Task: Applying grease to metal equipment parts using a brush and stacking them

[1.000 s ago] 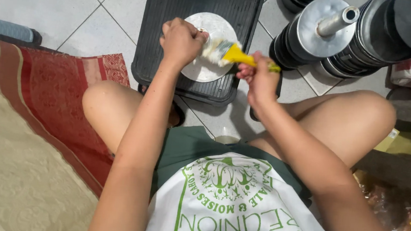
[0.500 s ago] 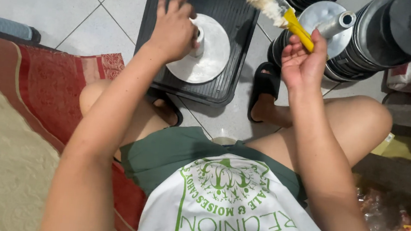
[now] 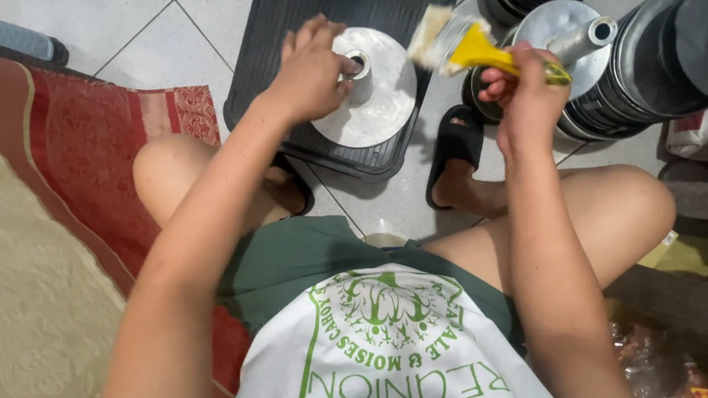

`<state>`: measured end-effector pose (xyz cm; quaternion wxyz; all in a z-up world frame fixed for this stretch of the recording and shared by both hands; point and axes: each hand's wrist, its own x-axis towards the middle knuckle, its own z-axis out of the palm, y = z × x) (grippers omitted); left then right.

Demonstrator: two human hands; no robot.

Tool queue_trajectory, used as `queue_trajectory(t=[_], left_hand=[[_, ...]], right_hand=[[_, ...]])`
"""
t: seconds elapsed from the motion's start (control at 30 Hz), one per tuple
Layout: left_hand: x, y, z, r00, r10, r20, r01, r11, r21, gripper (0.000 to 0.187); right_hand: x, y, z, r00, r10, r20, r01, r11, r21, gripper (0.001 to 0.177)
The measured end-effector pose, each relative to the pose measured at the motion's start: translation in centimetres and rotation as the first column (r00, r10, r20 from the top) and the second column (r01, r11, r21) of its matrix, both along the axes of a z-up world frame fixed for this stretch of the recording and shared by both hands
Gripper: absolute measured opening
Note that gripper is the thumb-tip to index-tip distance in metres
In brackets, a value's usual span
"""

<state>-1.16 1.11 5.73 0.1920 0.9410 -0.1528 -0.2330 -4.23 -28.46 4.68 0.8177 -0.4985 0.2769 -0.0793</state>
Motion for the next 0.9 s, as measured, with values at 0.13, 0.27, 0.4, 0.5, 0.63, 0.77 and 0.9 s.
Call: queue_trajectory(t=[0.13,0.27,0.4,0.5,0.63,0.77,0.9], left_hand=[[0.3,1.5,-3.2,0.831,-0.196,0.52,0.19,0.98,0.064,0.006],[0.8,2.0,-4.1,0.728,-0.21,0.653,0.228,0.972,0.058,0.011],[0.6,1.9,-4.7,0.71,-0.195,0.677,0.221,0.974,0.049,0.004],[0.9,1.9,-5.0,0.769,-0.145,0.622,0.212,0.977,-0.033,0.004],[1.0,1.8,-5.6,0.766,-0.141,0.627,0.214,0.976,-0.042,0.005],[0.7,1.0,-5.9,0.746,-0.157,0.648,0.256,0.965,-0.061,0.006],[1.0,1.1,-5.9,0.747,-0.141,0.65,0.254,0.964,-0.083,0.006]], right_hand=[[-0.8,-0.5,-0.5,0.95,0.285,-0.127,-0.308,0.921,-0.24,0.006],[-1.1,0.6,-2.5,0.885,0.44,-0.152,-0.464,0.812,-0.354,0.006],[-2.2,2.9,-4.9,0.894,0.422,-0.152,-0.443,0.778,-0.446,0.01],[-2.9,4.3,-4.7,0.828,0.556,-0.078,-0.476,0.622,-0.622,0.007],[-2.4,3.1,-4.0,0.879,0.446,-0.169,-0.452,0.664,-0.596,0.009],[-3.3,2.4,-0.7,0.775,0.632,0.028,-0.09,0.153,-0.984,0.015],[-4.2,3.1,-0.1,0.779,0.618,-0.107,-0.334,0.264,-0.905,0.009]])
